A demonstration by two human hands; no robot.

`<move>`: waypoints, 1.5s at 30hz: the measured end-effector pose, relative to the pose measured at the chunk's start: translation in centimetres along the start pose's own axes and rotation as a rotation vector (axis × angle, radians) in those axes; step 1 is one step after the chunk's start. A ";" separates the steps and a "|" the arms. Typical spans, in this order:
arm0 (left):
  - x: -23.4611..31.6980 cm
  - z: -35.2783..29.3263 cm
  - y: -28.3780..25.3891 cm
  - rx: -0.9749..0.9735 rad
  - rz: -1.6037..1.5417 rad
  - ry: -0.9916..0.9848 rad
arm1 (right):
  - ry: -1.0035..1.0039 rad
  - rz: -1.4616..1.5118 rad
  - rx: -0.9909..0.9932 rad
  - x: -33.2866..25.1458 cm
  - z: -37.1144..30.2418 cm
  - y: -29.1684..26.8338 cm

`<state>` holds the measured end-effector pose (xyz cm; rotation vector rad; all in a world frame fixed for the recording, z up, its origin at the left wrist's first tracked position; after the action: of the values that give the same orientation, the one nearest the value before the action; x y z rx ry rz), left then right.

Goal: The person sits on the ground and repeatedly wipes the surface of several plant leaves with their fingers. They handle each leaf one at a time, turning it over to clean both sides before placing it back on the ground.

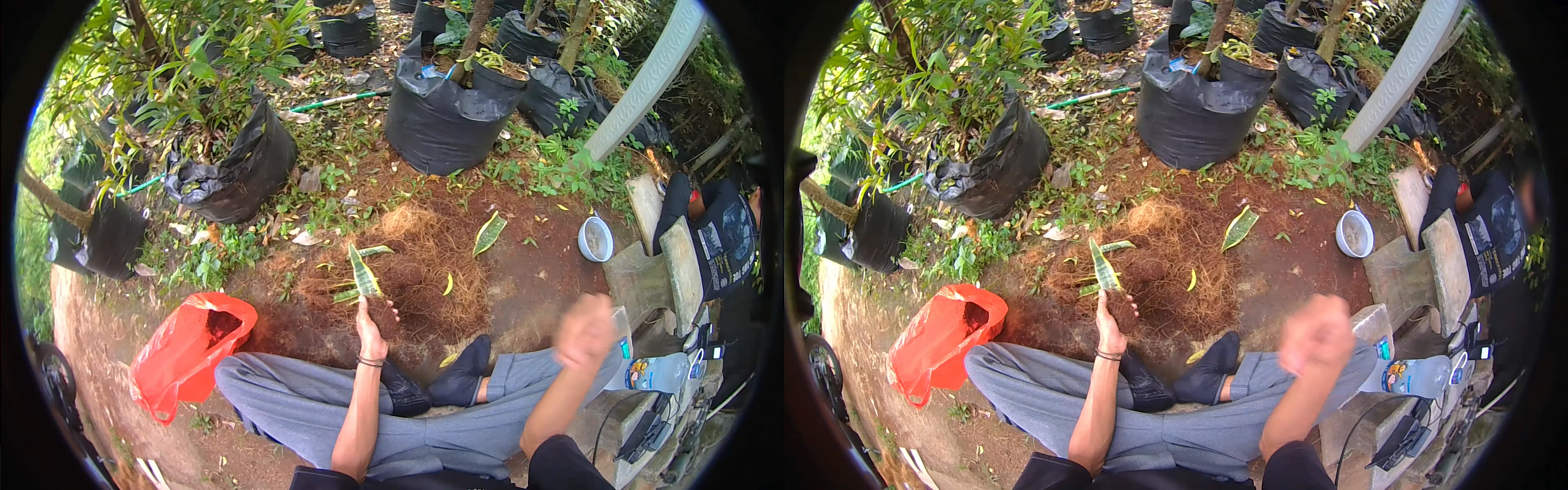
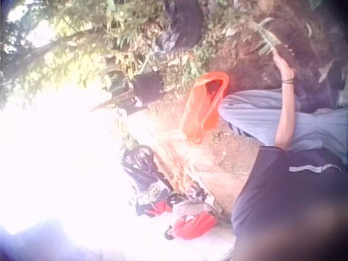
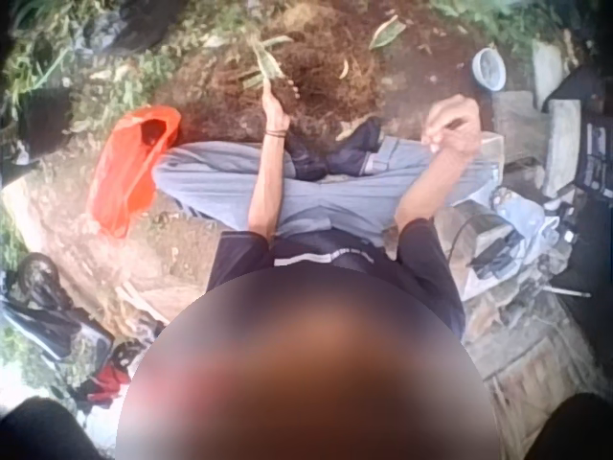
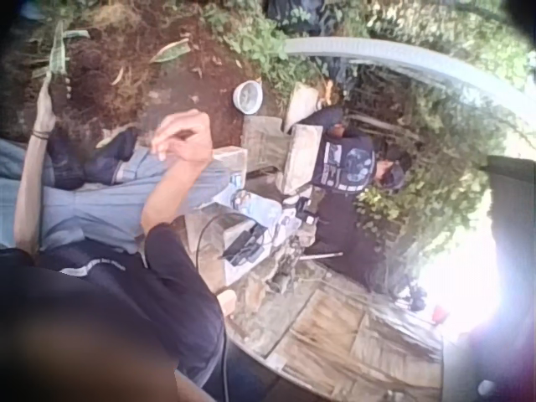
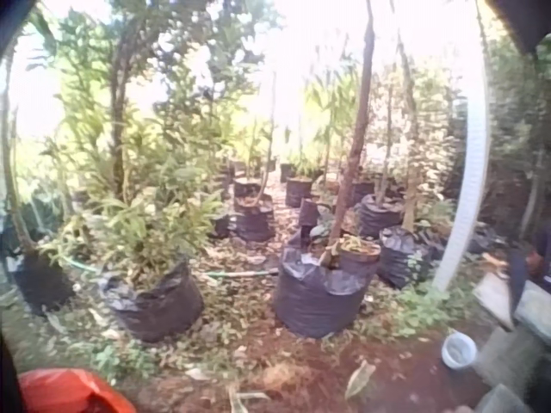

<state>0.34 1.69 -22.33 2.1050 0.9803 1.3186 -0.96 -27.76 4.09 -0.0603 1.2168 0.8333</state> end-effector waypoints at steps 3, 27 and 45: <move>-0.1 -0.5 -0.2 0.037 0.036 -0.033 | 0.686 -0.218 0.018 8.5 1.6 -2.0; -0.9 -1.3 1.6 -0.070 0.237 -0.009 | 0.590 -1.108 -0.062 22.5 4.7 4.6; -0.5 -1.4 1.9 -0.057 0.200 -0.015 | 0.617 -0.734 0.035 22.1 4.7 3.4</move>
<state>-0.44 0.13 -20.74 2.2117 0.7322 1.4058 2.91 -11.41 -11.43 -0.7349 1.6248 0.1332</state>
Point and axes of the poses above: each hand's wrist, its own z-axis towards the middle knuckle, its own y-axis out of the palm, x = y × z, the point moved 3 cm from there along z, towards the middle knuckle, and after that the axes turned 12 degrees about -x, right-handed, at the moved point
